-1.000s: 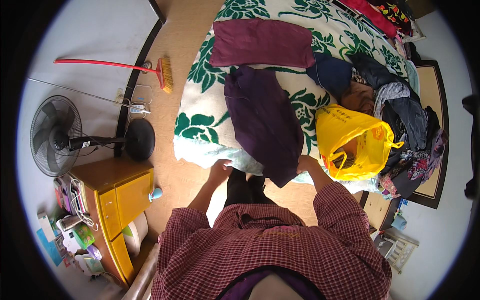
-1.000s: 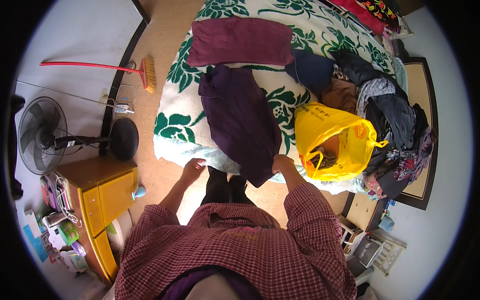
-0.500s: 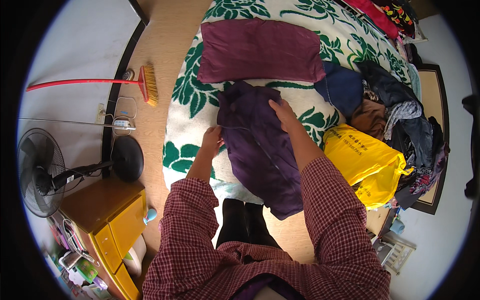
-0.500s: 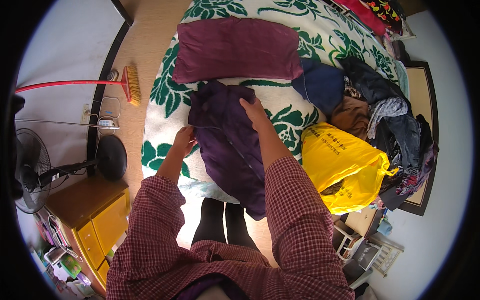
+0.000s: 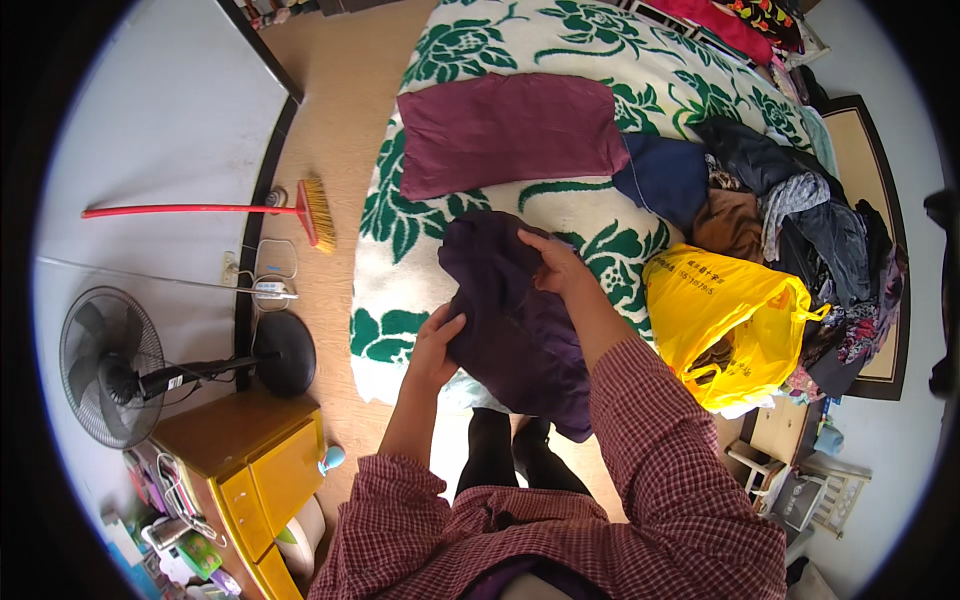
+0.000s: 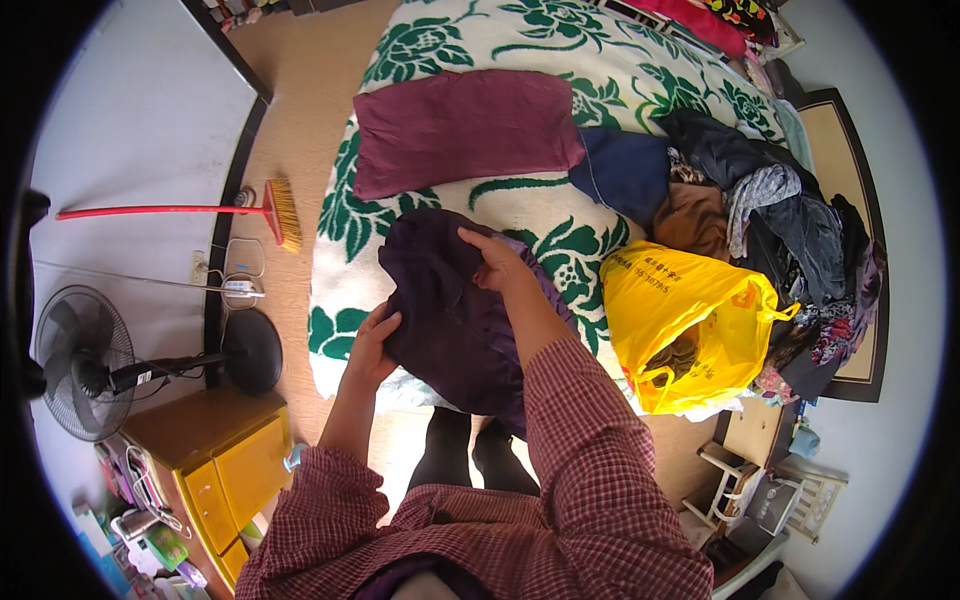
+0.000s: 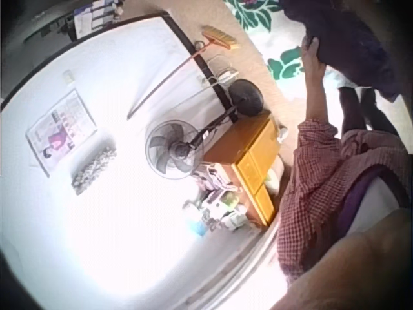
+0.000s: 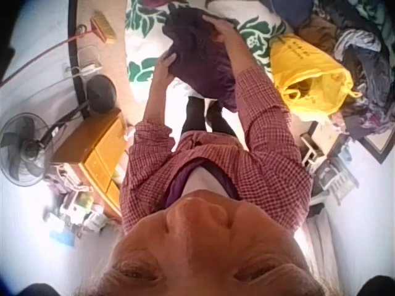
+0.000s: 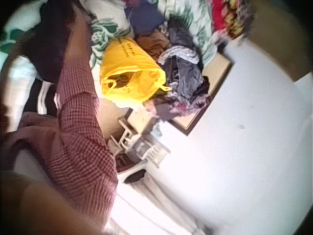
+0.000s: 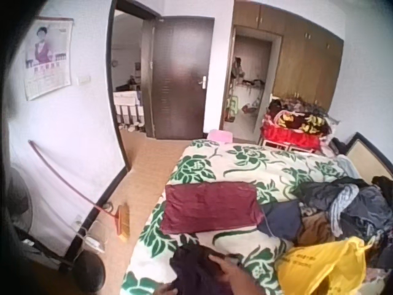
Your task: The person folds several garments on a bed, including black pants, a maroon jacket, a purple jacket, and a brown top. Each item is smoothed, folded, and placed on a small bench near the window.
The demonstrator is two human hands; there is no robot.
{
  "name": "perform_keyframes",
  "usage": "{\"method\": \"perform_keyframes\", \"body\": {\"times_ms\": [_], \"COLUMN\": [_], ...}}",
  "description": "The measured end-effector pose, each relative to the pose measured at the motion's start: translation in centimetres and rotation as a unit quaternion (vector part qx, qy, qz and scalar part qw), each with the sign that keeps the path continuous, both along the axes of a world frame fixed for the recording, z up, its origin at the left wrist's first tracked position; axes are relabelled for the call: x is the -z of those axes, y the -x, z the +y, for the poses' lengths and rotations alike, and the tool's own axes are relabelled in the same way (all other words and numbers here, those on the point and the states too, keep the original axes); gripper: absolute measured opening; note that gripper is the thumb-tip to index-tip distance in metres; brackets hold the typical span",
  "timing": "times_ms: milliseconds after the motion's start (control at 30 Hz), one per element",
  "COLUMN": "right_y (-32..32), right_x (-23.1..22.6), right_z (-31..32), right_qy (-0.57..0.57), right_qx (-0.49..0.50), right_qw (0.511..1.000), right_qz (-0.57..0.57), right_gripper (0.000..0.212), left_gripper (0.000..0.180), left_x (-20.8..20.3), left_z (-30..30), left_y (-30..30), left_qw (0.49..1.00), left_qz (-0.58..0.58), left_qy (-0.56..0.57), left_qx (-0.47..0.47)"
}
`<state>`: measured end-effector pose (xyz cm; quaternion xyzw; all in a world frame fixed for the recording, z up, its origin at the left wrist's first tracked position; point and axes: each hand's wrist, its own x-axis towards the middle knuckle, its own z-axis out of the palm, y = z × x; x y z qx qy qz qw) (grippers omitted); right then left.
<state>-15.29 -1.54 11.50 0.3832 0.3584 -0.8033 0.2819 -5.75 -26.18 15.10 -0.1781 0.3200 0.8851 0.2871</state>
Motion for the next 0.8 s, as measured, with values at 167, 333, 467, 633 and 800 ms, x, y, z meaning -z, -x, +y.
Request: {"method": "perform_keyframes", "body": {"times_ms": [167, 333, 467, 633, 800], "right_y": [-7.3, -18.1, -23.2, -28.6, -35.0], "right_x": [-11.5, -25.0, -31.0, -34.0, -35.5], "right_z": [4.0, 10.2, 12.2, 13.3, 13.2], "right_qy": [0.017, 0.012, -0.033, -0.267, -0.347], "right_qx": [0.069, 0.053, 0.014, -0.004, -0.064], "right_qw": [0.979, 0.930, 0.876, 0.760, 0.700], "right_qz": [0.192, 0.364, 0.481, 0.592, 0.621], "right_gripper": [0.026, 0.017, 0.021, 0.016, 0.019], "left_gripper": [0.035, 0.042, 0.056, 0.051, 0.022], "left_x": [-6.6, -15.8, -22.4, -28.5, -30.5], "left_z": [-5.4, -7.3, -5.9, -5.8, -6.8], "left_y": [-6.4, -13.0, -16.2, -20.1, -25.1], "left_qw": [0.985, 0.947, 0.912, 0.801, 0.549], "left_qz": [0.081, 0.233, 0.317, 0.432, 0.529], "left_qy": [0.006, 0.054, 0.127, 0.332, 0.592], "left_qx": [-0.154, -0.214, -0.228, -0.248, -0.261]}}
